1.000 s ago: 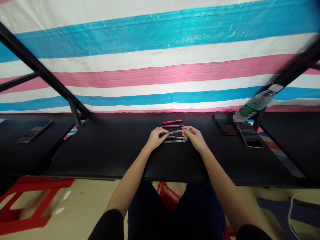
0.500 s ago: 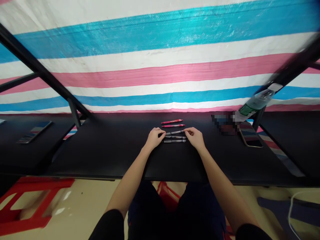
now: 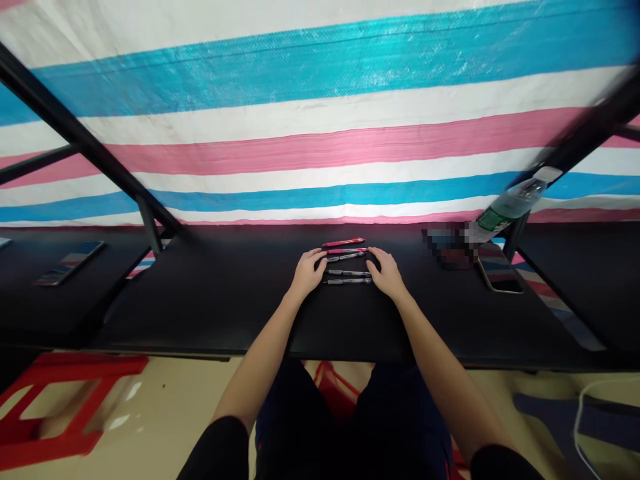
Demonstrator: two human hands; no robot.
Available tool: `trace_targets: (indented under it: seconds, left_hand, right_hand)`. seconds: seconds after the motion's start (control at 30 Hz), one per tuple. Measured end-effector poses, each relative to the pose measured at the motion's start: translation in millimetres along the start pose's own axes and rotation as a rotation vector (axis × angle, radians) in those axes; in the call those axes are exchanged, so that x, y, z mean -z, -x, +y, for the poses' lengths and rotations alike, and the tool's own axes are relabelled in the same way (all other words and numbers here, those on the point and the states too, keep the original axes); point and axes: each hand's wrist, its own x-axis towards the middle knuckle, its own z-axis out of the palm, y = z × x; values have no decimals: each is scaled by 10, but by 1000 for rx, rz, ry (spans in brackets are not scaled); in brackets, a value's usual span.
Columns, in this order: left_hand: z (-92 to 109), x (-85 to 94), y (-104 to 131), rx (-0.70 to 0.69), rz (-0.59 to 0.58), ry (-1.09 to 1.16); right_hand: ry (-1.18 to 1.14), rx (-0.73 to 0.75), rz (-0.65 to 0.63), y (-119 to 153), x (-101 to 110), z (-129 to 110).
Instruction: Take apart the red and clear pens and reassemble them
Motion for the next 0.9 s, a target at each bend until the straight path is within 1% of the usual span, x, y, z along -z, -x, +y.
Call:
trace_targets:
  seconds: [0.1,0.27,0.6,0.73,0.9]
  left_hand:
    - [5,-1,5,-19,-9,-19]
    - [20,14,9,-37,-46,-58]
    - [15,34,-11,-31,-99,-19]
    - [52,81,-10,-43,-126,-28]
    - [71,103,-1,-56,-128,-16]
  right_hand:
    - [12,7,-18,4,1,-1]
    - [-22,29,7,-1,55,-40]
    - [-18,5,11,-7,65,-54]
    - [-25,-10,35,-6,80,-74]
    - [-16,-15,61,1,83,-84]
